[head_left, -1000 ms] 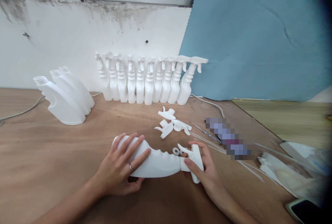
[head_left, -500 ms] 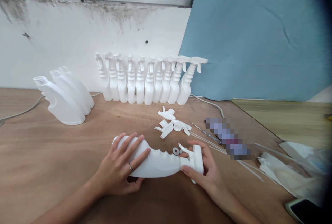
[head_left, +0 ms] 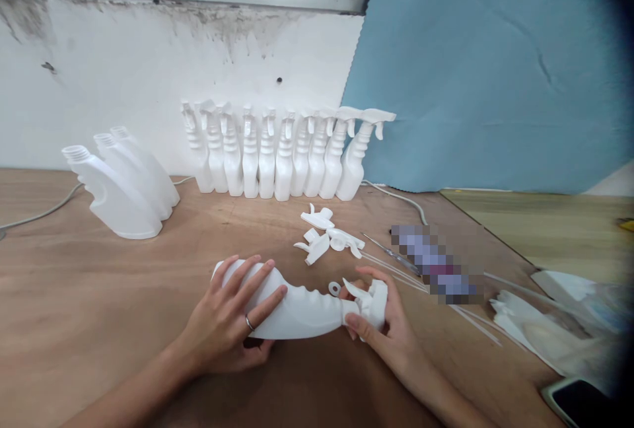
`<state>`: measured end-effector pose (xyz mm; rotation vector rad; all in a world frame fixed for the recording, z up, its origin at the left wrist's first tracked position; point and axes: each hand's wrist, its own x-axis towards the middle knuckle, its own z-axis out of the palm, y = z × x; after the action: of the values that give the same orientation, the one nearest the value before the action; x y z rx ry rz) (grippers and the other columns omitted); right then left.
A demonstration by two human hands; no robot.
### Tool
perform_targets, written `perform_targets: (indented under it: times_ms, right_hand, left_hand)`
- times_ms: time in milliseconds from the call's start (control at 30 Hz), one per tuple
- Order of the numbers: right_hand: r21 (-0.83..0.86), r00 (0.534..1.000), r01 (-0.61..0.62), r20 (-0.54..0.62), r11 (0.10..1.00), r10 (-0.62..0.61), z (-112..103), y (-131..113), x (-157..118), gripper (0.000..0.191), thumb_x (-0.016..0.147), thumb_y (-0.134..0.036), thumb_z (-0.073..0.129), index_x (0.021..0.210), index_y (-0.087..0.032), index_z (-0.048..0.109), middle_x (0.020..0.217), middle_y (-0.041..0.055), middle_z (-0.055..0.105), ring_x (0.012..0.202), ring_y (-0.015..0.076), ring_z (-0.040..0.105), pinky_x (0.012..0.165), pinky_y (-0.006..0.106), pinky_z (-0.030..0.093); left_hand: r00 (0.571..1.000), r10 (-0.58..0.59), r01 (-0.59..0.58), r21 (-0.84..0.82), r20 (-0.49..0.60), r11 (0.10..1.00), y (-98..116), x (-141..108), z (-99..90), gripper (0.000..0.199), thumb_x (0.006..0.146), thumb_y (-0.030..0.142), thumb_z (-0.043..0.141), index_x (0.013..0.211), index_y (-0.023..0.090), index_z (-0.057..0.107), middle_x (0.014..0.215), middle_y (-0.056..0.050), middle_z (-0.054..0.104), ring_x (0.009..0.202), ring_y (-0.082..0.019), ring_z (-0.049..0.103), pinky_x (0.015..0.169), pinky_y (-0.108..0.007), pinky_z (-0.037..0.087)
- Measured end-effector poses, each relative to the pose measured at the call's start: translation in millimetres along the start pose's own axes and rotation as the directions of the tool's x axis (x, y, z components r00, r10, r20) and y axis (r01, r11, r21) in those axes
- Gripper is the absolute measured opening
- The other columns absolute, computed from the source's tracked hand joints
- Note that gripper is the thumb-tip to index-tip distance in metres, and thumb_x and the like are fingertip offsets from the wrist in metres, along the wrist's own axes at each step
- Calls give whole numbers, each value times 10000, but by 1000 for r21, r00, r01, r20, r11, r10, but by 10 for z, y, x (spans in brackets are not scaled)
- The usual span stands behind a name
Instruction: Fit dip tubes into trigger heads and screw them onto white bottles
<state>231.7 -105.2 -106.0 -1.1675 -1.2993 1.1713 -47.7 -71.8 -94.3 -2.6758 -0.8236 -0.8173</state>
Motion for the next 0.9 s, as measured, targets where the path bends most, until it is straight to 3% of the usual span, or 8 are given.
perform_targets:
  times_ms: [133, 367, 567, 633, 733, 800, 900]
  right_hand:
    - [55, 997, -72, 13, 996, 72, 16, -22, -6, 659, 826, -421, 758, 1280, -276, 302, 915, 6, 552, 579, 130, 544, 499, 251, 471]
    - [144, 995, -100, 8, 985, 100, 72, -29, -33, 505, 844, -440, 746, 1151, -241, 398, 664, -62, 524, 480, 81, 423, 440, 184, 344]
    - [178, 995, -77, -44, 981, 86, 97, 8, -37, 408, 862, -411, 734, 1101, -232, 455, 631, -62, 520, 430, 72, 412, 404, 183, 330]
    - [224, 999, -49, 18, 973, 46, 81, 9, -35, 484, 855, -396, 743, 1206, -254, 441, 718, -42, 551, 445, 87, 470, 419, 209, 398]
    - [359, 985, -28, 167, 933, -35, 39, -9, -32, 777, 765, -408, 822, 1370, -347, 339, 1044, 37, 561, 600, 162, 603, 486, 296, 513]
    - [401, 961, -43, 268, 915, -73, 12, -22, -34, 969, 670, -428, 889, 1419, -424, 274, 1246, 75, 483, 709, 217, 642, 544, 359, 553]
    - [306, 929, -58, 365, 950, -61, -16, -35, -47, 1026, 594, -458, 922, 1411, -515, 302, 1447, 69, 338, 688, 204, 653, 647, 424, 569]
  left_hand:
    - [1000, 4, -4, 9, -25, 1000, -9, -4, 8, 617, 748, 253, 652, 1342, 162, 513, 1411, -228, 464, 1286, -433, 425, 1015, -672, 313]
    - [998, 27, -27, 3, -51, 1000, -2, -27, -1, 581, 759, 256, 667, 1318, 169, 538, 1384, -237, 471, 1242, -438, 453, 973, -678, 337]
    - [997, 10, -11, -6, -79, 1000, -19, -19, 10, 616, 759, 257, 673, 1350, 194, 511, 1403, -210, 470, 1255, -411, 461, 1009, -647, 335]
    - [996, 1, -3, -29, -90, 1000, -37, -18, 10, 656, 743, 256, 670, 1372, 203, 493, 1410, -193, 474, 1265, -403, 458, 1033, -634, 325]
    - [994, -10, 1, -87, -106, 996, -57, -13, 1, 705, 707, 252, 658, 1386, 190, 477, 1425, -186, 465, 1288, -405, 441, 1057, -625, 311]
    - [994, -11, -1, -116, -107, 993, -63, -10, -9, 712, 696, 249, 651, 1382, 174, 476, 1432, -193, 456, 1298, -407, 432, 1063, -624, 308]
    - [995, -18, 3, -153, -101, 988, -65, -10, -26, 710, 697, 241, 640, 1382, 166, 471, 1445, -193, 444, 1307, -402, 427, 1066, -618, 311]
